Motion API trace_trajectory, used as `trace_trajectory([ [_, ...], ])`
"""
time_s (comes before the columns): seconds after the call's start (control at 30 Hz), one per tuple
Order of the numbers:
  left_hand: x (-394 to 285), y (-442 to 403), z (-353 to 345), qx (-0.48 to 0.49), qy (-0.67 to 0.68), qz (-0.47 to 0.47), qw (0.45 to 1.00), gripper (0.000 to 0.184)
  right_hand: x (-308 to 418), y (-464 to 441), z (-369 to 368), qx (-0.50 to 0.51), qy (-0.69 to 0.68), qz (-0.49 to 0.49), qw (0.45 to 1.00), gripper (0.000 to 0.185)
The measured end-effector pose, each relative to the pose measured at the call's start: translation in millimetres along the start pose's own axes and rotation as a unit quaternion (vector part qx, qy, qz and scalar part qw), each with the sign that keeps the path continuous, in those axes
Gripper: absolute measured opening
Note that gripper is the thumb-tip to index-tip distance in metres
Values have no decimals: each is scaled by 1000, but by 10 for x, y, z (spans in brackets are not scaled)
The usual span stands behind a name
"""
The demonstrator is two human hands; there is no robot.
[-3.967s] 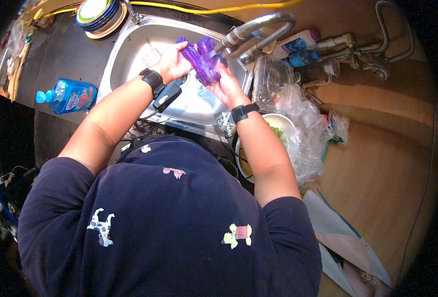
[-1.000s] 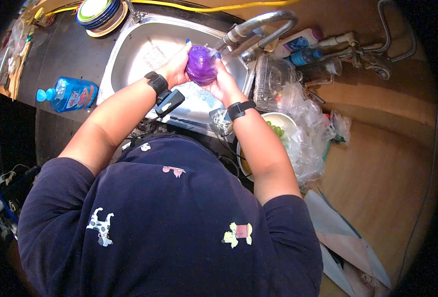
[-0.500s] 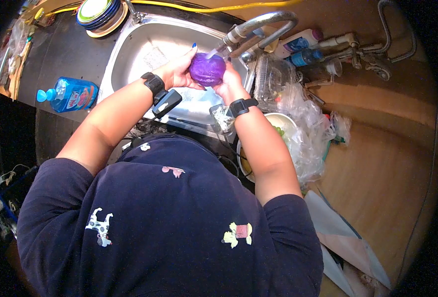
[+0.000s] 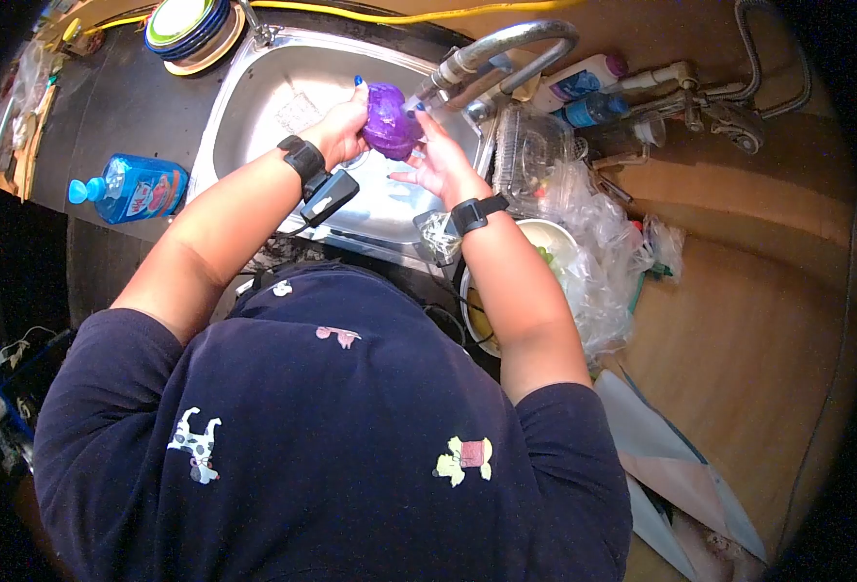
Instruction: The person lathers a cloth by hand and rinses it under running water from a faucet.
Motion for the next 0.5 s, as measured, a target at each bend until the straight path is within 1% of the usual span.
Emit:
trace_trajectory([
  [0.07,19,81,-57,13,-49,1,999,49,-17,42,-98,66,-18,-2,998,46],
  [0.1,34,101,-85,16,-83,-1,996,49,-21,59,-137,86,-40,8,995,42],
  [0.13,44,110,-100,19,-117,-3,993,49,-18,50,-121,77,-40,25,996,40],
  [0.17,60,54,-57,38,-86,-14,995,44,-24,24,-96,67,-39,41,996,39],
  [0.2,65,32,-39,43,-89,-15,995,42,-28,-19,-60,58,-38,58,996,37],
  [0.27,24,81,-50,53,-93,-20,994,38,-22,-112,46,7,-38,93,995,33],
  [0.3,14,126,-30,60,-114,-9,992,34,-32,-139,102,-18,-39,112,993,32],
  [0.37,14,191,-51,107,-167,11,980,33,-22,-153,155,-61,-45,146,986,28],
  [0.4,15,213,-40,131,-193,22,972,34,-25,-177,182,-71,-70,155,983,28],
  [0.43,71,102,100,127,-256,25,958,32,-28,-213,214,-81,-95,163,979,28],
  [0.47,76,133,100,147,-242,35,959,32,-29,-270,255,-90,-120,172,974,28],
  [0.5,95,179,96,166,-227,45,958,32,-27,-386,333,-56,-112,170,977,29],
])
Point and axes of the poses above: each hand's wrist, its own y-axis away from the middle knuckle, its own z-axis out of the back of the hand, x = y × z, the point moved 3 cm from there along -y, towards the middle knuckle, and after that the axes turned 3 degrees about y, right-handed, at the moved point
